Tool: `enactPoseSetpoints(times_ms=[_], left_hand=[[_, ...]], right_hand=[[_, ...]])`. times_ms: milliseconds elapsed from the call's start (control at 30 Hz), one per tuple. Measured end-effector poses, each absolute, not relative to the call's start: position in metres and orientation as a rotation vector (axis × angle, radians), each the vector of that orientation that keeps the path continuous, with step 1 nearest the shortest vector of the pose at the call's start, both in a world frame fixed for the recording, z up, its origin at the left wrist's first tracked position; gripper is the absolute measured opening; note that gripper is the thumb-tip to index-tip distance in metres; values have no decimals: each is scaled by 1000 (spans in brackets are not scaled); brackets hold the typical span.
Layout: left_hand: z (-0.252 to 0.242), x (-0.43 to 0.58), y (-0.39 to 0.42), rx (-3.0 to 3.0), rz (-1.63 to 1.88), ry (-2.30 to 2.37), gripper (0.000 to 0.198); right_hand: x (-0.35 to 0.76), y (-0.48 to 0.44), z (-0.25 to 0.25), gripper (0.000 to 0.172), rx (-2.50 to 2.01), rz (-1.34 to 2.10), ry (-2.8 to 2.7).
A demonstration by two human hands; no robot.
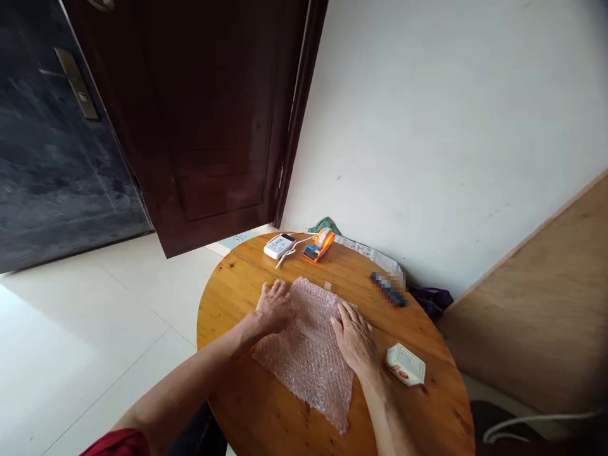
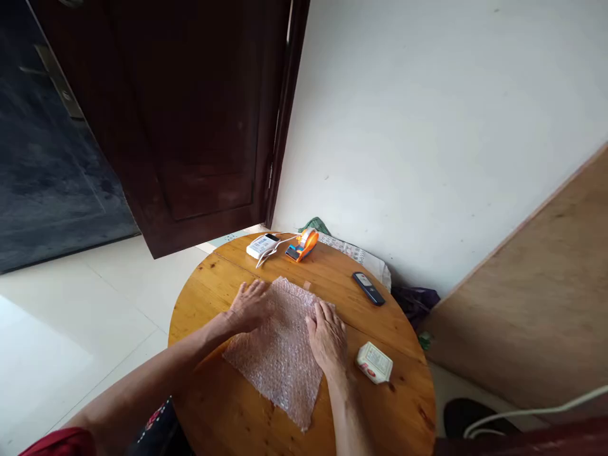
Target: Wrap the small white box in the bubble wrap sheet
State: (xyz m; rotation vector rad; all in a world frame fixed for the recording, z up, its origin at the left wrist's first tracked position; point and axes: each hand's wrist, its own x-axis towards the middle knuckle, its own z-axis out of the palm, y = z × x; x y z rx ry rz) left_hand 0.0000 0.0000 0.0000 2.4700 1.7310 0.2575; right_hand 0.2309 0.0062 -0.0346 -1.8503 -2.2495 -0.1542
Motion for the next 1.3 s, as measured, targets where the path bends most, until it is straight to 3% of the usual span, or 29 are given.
enactPoseSetpoints(times_ms=[300,633,800,900,1100,1300], left_hand=[[-31,-3,-39,2632,393,1283,88],[-35,-5,-39,2675,474,1325,85],[-28,-8,-44,2692,319,1371,66],[-22,-8,-45,2704,212,1367,81],[-15,-7,-47,2693,163,1402,70],[-19,-9,-44,2693,119,1407,75]], right_hand=[[223,-1,-29,48,-1896,-179,-2194],[230,-37,31,44,-1815,-330,-2145],[290,-58,37,61,-1999,-147,-2071],[311,-68,26,65,-2089,-3,-2021],[268,-74,38,43,-1703,1,-1918],[191,-58,56,32,-1330,387,-2340]])
